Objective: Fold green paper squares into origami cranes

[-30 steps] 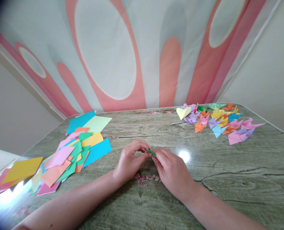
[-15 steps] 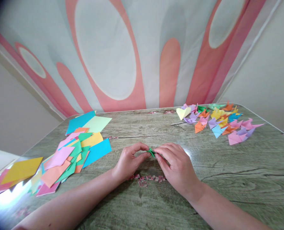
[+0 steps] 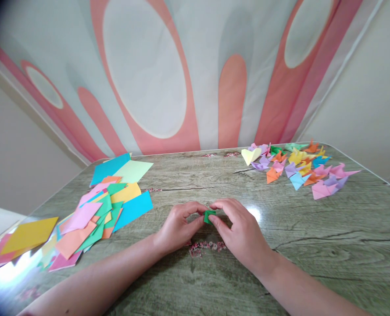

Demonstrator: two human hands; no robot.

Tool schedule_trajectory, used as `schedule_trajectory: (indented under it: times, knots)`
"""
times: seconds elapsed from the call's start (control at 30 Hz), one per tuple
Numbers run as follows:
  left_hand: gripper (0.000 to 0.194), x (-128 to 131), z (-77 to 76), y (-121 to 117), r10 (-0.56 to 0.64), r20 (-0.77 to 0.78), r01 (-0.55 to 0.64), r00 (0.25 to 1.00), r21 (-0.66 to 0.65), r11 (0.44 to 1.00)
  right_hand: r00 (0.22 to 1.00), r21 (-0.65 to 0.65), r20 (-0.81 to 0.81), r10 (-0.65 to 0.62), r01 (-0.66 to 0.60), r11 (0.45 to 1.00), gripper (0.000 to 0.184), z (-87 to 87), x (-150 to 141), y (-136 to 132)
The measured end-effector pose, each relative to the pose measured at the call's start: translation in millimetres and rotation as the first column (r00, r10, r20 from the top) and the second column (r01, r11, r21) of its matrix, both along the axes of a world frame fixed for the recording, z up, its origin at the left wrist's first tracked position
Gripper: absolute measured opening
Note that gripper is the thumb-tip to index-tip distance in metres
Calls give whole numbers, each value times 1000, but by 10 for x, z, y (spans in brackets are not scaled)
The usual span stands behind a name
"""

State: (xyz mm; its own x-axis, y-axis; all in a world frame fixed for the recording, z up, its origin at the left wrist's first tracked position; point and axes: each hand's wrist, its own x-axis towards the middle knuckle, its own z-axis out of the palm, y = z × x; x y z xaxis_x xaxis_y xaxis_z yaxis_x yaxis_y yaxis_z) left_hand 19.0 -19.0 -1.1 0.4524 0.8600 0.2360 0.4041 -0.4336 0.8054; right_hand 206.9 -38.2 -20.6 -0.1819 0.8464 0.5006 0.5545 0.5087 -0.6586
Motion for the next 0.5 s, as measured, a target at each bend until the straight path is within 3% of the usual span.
schedule_trajectory:
  times: [0.17,0.33,0.5]
  knots:
    - [16,16,59,7,-9,39,15,999,-150,989,998,-162,-55,-36,27,986,12,49,11,-10]
    - [19,40,8,14,67,65,-45,996,-294,955,988,-333,-137,-73,24,943,17,93,-3,-18]
    - [32,74,13,-37,28,65,-5,997,-328,944,985,-332,-126,-114,67,941,13,97,-47,-30]
